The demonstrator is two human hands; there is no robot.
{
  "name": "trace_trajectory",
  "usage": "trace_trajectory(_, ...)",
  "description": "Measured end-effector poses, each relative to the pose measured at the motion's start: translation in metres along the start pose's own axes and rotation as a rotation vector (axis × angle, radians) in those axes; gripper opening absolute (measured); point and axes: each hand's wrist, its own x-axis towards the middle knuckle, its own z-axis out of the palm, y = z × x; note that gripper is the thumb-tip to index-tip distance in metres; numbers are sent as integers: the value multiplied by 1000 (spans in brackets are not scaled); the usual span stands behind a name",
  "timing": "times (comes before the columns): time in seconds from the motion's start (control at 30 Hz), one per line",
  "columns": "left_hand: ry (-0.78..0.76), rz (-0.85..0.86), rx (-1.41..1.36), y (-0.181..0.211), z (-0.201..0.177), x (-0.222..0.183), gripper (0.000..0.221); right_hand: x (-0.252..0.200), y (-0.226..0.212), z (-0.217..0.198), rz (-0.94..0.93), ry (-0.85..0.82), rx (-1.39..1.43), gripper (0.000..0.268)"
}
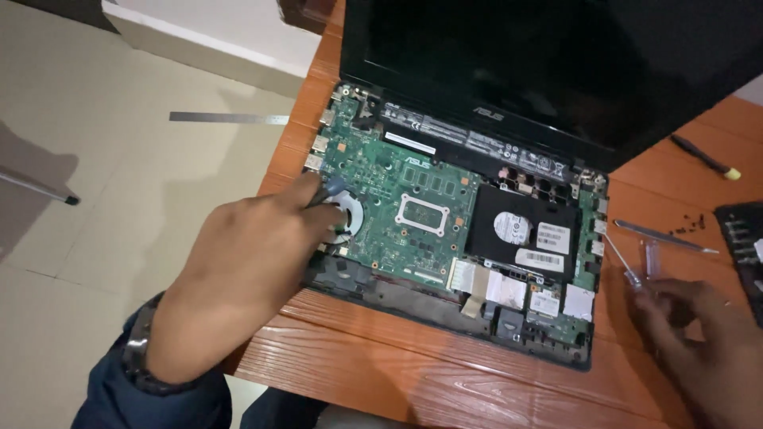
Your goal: Reconnecting internal ribbon cables and securing components with screws during a laptop repair.
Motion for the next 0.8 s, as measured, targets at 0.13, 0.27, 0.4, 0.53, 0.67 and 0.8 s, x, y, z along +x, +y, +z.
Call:
trace_trajectory(0.13,-7,-119,-33,-6,1,-14,23,5,22,8,-137,-2,-249,26)
trace_trajectory(0.27,-23,-111,-88,-6,0,-20,14,11,28,11,-150,-39,-449,41)
trace_trajectory(0.4,44,-103,-101,-8,2,-23,13,5,14,11,-124,-26,-409,40)
trace_trajectory(0.53,29,-67,-125,-13,11,-27,22,-4,-26,-1,-174,0,-321,27)
trace_trajectory(0.67,40,-52,-50,-9,15,-33,33,23,19,-13,-561,12,-331,25)
trace_trajectory(0.8,68,-58,34,3,20,-48,39,24,-11,-25,-578,4,-238,27)
